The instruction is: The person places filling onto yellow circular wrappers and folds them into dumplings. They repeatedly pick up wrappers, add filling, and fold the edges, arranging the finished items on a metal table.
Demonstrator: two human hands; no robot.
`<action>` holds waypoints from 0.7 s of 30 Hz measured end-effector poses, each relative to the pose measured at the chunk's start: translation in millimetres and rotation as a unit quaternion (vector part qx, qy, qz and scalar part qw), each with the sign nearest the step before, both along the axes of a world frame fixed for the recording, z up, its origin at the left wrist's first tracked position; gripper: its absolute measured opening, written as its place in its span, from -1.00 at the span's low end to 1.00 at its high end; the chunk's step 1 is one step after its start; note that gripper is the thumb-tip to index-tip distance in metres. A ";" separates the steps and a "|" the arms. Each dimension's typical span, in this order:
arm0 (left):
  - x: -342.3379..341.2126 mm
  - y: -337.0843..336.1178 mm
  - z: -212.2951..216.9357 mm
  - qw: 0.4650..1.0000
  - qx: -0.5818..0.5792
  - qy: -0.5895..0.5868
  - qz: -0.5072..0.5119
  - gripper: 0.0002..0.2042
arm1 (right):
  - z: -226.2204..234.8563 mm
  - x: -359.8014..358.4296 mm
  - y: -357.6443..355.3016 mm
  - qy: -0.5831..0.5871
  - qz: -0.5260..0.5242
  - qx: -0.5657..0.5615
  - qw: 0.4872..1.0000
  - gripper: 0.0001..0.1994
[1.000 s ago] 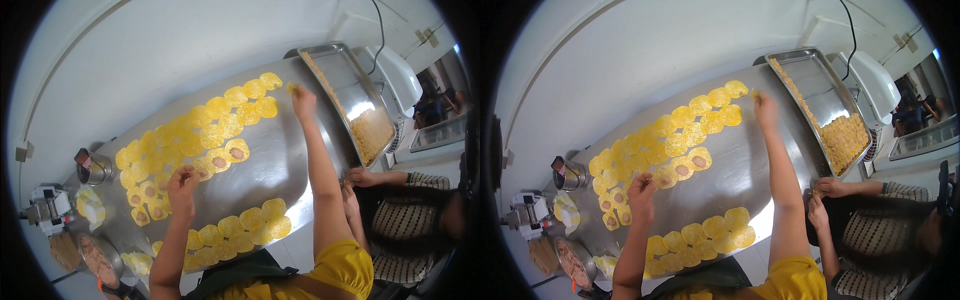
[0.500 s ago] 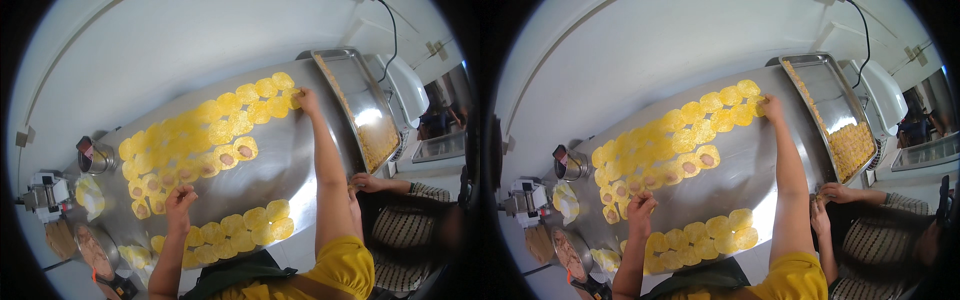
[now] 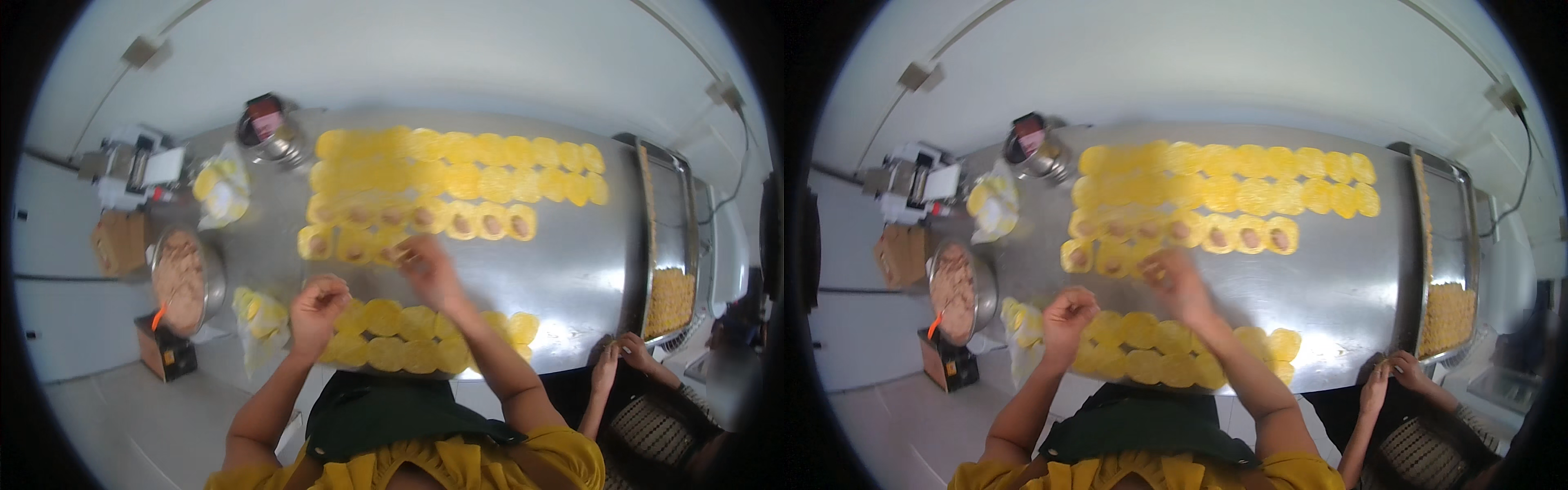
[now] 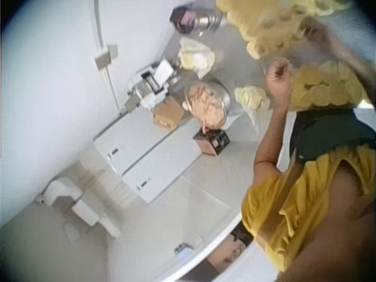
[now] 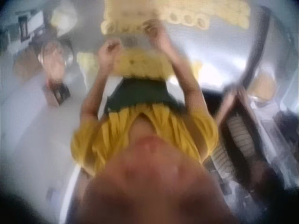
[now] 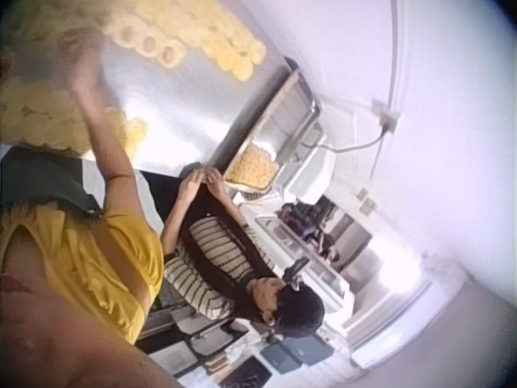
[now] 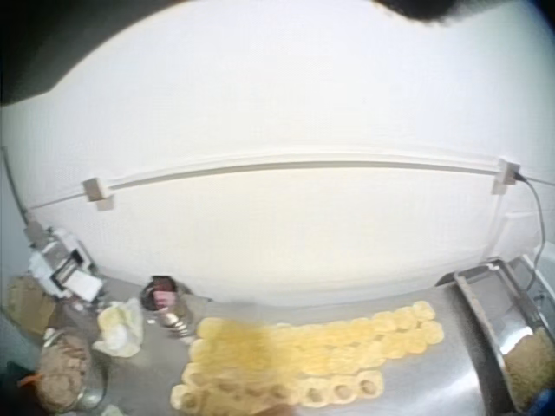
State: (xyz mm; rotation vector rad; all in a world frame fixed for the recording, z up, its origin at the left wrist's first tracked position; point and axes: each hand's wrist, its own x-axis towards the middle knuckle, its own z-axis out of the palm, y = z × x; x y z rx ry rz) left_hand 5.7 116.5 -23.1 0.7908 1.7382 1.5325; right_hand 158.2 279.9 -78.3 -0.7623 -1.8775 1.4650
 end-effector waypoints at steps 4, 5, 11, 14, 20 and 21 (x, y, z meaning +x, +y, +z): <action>-68.1 -79.3 48.2 0.989 0.016 0.083 0.118 -0.87 | 18.2 -98.7 -113.3 0.037 0.192 0.094 0.976 -0.85; -80.9 -99.7 56.4 0.985 0.019 0.081 0.148 -0.89 | 29.0 -118.0 -132.0 0.036 0.219 0.106 0.969 -0.85; -125.4 -207.3 42.2 0.978 0.040 0.050 0.199 -0.91 | 6.9 -217.9 -217.5 -0.136 0.292 0.244 0.915 -0.77; -131.1 -238.2 34.5 0.987 0.050 -0.021 0.151 -0.89 | 5.2 -220.9 -234.5 -0.187 0.240 0.329 0.894 -0.74; -150.6 -286.5 7.5 0.995 0.046 -0.063 0.054 -0.89 | 34.8 -211.1 -259.5 -0.213 0.241 0.498 0.805 -0.85; -153.7 -288.4 5.5 0.996 0.045 -0.065 0.041 -0.89 | 31.6 -212.5 -261.6 -0.231 0.231 0.508 0.797 -0.86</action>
